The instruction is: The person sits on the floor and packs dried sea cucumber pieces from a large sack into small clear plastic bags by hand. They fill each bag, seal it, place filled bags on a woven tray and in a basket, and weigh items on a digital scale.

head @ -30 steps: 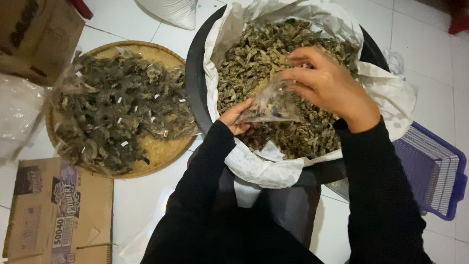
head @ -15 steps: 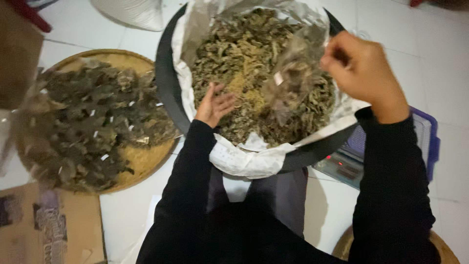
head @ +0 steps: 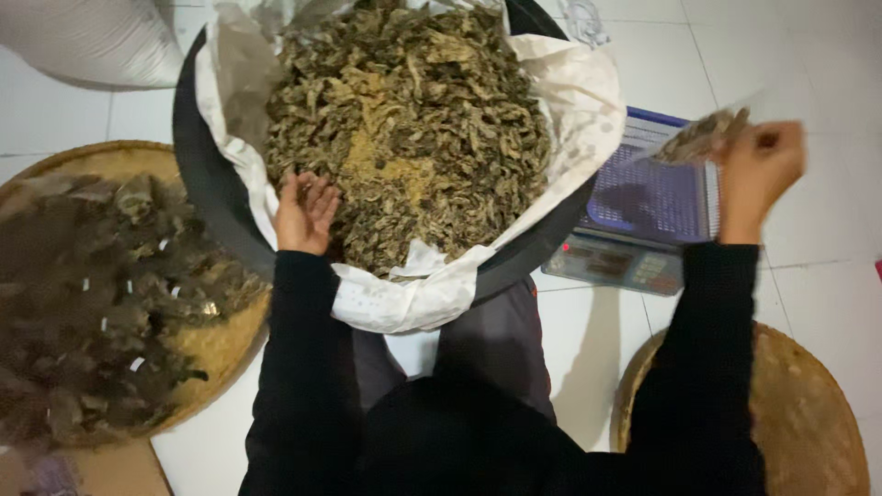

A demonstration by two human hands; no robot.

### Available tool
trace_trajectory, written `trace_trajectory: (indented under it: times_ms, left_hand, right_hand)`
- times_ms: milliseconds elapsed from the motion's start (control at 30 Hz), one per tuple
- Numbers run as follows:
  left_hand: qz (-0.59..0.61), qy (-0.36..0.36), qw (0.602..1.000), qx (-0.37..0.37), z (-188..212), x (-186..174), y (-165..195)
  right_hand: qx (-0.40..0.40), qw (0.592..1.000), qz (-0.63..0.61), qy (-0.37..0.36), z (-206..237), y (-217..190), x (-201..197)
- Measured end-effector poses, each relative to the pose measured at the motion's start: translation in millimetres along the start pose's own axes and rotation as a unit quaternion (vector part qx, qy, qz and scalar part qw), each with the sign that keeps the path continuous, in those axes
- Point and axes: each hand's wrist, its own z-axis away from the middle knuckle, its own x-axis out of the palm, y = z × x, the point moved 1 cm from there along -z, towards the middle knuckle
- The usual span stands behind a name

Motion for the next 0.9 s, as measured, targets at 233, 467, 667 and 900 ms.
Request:
trace_trajectory:
  times_ms: [233,467,667,900]
  left_hand:
    - [-0.018,0.006,0.999,0.035,7,5,-2]
    - [0.008,0.013,1.000,0.001,-2,0,-5]
    - [0.007,0.011,1.000,0.012,-3,-10,-8]
    - [-0.006,0.019,1.000,0.010,0,-11,-5]
  right_hand:
    - [0.022,0.987,0.103,0.122,124,77,33]
    - [0.139,0.984,0.062,0.096,166,82,41]
    - [0.163,0.986,0.024,0.040,150,91,34]
    - [0.271,0.959,-0.078,0.014,152,65,21]
